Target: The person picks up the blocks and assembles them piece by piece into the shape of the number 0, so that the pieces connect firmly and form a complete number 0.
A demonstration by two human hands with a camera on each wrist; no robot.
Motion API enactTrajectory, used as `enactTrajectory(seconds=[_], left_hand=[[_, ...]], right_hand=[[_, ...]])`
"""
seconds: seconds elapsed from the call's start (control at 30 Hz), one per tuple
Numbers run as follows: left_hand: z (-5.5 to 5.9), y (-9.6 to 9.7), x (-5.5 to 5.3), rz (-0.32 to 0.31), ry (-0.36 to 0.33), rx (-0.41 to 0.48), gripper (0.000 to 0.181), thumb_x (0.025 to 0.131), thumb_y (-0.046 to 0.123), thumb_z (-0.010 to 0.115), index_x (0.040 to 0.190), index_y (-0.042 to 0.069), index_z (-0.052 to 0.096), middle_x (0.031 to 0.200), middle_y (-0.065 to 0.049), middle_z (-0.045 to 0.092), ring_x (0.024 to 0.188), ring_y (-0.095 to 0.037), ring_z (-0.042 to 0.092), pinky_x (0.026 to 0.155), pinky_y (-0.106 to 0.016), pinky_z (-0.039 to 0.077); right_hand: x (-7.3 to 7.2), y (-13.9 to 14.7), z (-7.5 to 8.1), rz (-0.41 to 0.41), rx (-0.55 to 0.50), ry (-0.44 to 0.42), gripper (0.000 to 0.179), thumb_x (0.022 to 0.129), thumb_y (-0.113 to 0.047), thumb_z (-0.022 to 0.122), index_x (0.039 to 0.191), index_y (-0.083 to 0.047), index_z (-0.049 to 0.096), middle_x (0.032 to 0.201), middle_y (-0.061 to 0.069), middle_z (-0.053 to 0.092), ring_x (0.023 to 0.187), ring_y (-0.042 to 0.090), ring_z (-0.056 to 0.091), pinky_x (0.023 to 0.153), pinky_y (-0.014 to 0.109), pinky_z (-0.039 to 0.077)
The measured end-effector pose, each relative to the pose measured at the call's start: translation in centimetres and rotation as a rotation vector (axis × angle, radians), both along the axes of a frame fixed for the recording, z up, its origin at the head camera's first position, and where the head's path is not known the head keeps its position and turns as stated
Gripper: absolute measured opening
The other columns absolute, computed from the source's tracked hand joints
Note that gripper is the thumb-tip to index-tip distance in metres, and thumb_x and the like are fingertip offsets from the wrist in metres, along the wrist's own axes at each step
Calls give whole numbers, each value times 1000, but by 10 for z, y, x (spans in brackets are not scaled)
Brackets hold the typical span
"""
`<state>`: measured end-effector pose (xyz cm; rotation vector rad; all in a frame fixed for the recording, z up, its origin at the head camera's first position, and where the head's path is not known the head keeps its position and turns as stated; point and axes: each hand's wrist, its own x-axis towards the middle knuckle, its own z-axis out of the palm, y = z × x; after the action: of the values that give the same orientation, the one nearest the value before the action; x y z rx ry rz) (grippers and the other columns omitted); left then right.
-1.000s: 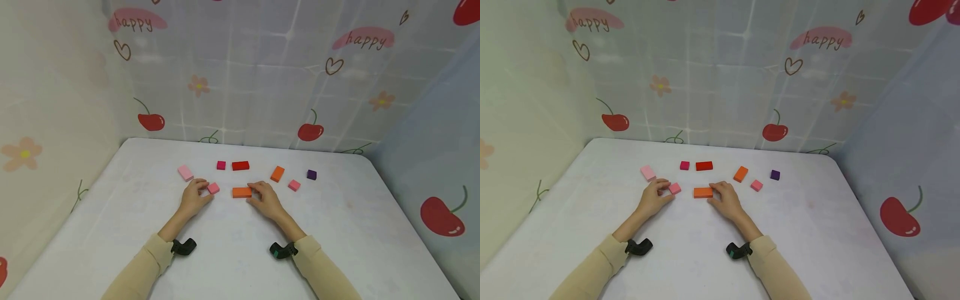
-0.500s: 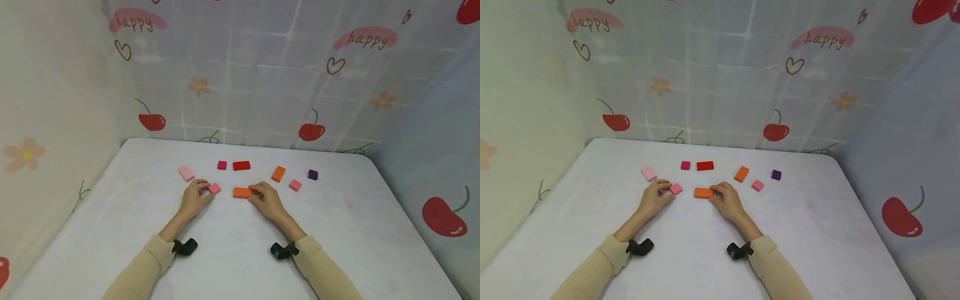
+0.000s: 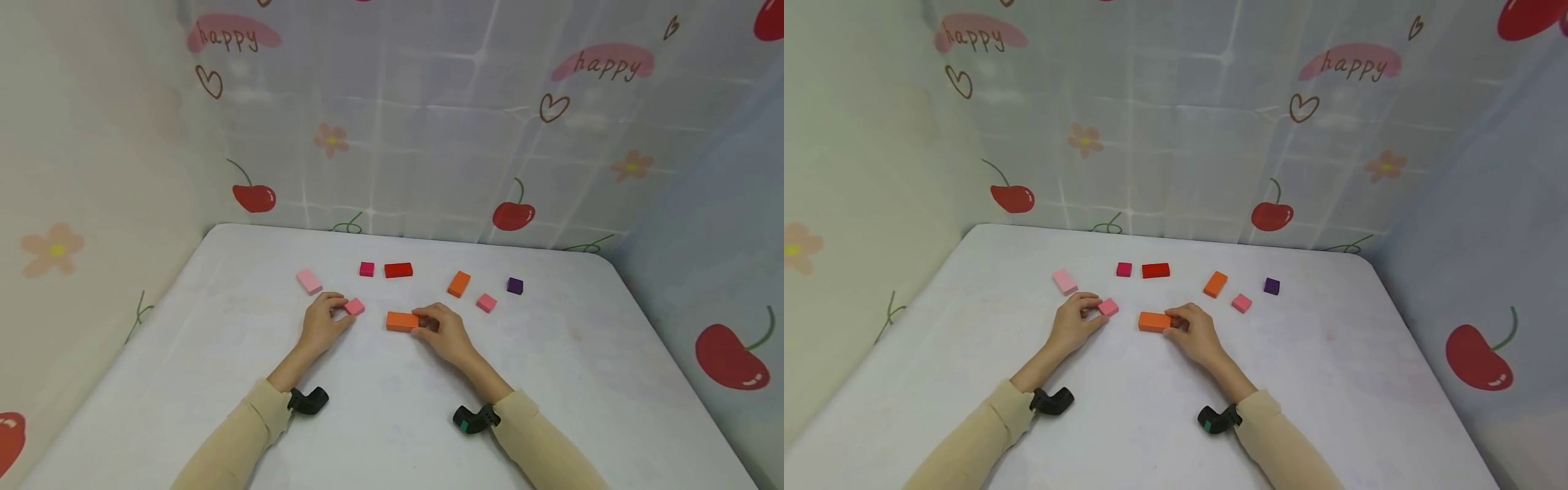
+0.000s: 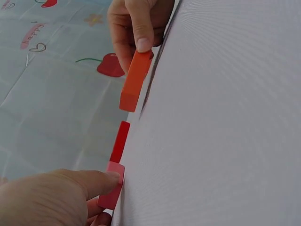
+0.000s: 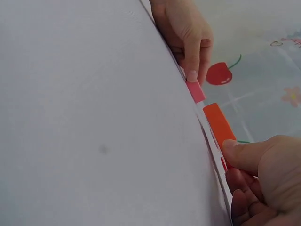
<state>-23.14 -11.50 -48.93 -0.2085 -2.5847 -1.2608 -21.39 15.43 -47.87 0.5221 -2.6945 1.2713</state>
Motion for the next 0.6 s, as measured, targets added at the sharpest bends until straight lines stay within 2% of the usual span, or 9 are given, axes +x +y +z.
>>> enactTrajectory(seconds=[0.2, 0.6], left_hand=[[3, -1, 1, -2, -33, 23, 29, 78, 9, 80, 103, -4, 72, 115, -16, 65, 98, -30, 61, 85, -41, 52], [1, -3, 0, 0, -57, 41, 29, 78, 9, 80, 104, -3, 72, 116, -14, 65, 98, -29, 61, 86, -40, 51]], right_hand=[[20, 6, 7, 17, -16, -52, 32, 81, -9, 78, 113, -9, 72, 94, 2, 66, 85, 15, 58, 75, 23, 50], [61, 9, 18, 107, -5, -93, 31, 81, -12, 79, 111, -13, 72, 95, -5, 66, 87, 14, 62, 79, 26, 53]])
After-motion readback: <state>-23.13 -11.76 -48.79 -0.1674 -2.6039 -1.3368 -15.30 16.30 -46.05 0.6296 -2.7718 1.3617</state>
